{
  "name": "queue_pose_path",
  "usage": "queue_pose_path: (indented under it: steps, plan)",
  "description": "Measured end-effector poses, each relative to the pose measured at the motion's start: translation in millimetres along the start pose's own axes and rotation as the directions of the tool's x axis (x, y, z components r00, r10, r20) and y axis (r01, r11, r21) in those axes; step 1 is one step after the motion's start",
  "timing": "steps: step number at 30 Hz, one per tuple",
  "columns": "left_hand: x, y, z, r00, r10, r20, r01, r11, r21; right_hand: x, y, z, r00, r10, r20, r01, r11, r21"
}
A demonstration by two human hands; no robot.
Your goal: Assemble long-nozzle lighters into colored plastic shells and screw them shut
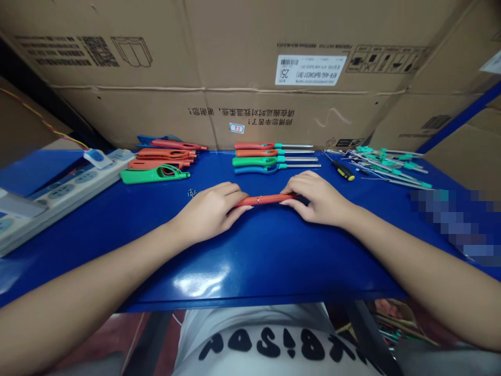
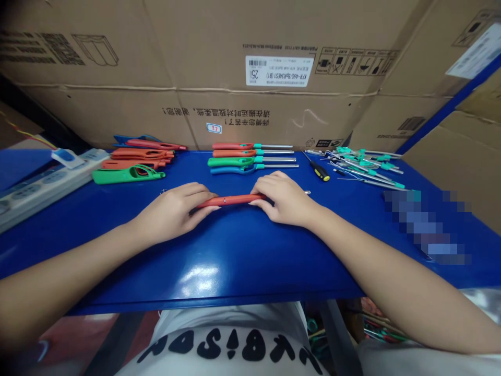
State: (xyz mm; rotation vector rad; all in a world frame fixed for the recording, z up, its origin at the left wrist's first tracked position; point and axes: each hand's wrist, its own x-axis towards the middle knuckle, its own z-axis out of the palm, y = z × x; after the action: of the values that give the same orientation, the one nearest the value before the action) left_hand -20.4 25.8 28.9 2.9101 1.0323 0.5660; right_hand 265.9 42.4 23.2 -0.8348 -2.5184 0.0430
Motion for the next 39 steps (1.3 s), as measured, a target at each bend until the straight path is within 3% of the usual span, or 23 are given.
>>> queue_pose_path:
  steps: [8, 15, 20, 23, 26, 28, 31, 34, 36, 37, 39]
  plan:
    - [-1, 3, -9, 0.994, 0.021, -0.111, -0.024, 0.999, -0.026, 0, -10, 1, 0.988, -0.096, -0.120, 0.079, 0.987, -0.141]
    - [-4, 13, -2, 0.991, 0.064, -0.120, -0.066, 0.998, -0.014, 0, -22, 8, 0.982, -0.137, -0.134, 0.117, 0.983, -0.143]
    - [-2, 9, -3, 0.991, 0.038, -0.128, -0.044, 0.998, -0.044, 5, -16, -3, 0.987, -0.129, -0.095, 0.114, 0.982, -0.149]
    - [1, 3, -8, 0.985, -0.017, -0.174, -0.008, 0.990, -0.143, 6, -4, -13, 0.993, -0.063, -0.096, 0.053, 0.993, -0.102]
    - [4, 4, -9, 0.957, -0.220, -0.189, 0.136, 0.916, -0.378, 4, 5, -18, 0.997, 0.001, -0.080, -0.002, 1.000, -0.018]
    - [5, 7, -6, 0.915, -0.399, -0.056, 0.280, 0.730, -0.623, 4, 5, -19, 0.999, -0.005, -0.048, 0.004, 1.000, -0.018]
    - [9, 12, -3, 0.804, -0.531, 0.266, 0.448, 0.248, -0.859, 4, -3, -16, 0.995, -0.091, -0.037, 0.087, 0.990, -0.108]
    - [13, 16, -3, 0.656, -0.523, 0.544, 0.519, -0.210, -0.829, 5, -16, -10, 0.971, -0.225, -0.078, 0.207, 0.959, -0.195]
    - [15, 18, -5, 0.565, -0.444, 0.696, 0.519, -0.464, -0.718, 6, -23, -5, 0.945, -0.292, -0.150, 0.255, 0.940, -0.225]
    - [16, 19, -6, 0.536, -0.390, 0.749, 0.508, -0.559, -0.655, 7, -26, -4, 0.931, -0.311, -0.189, 0.266, 0.936, -0.232]
    - [16, 21, -7, 0.518, -0.293, 0.803, 0.490, -0.669, -0.560, 7, -29, -1, 0.907, -0.335, -0.255, 0.277, 0.930, -0.240]
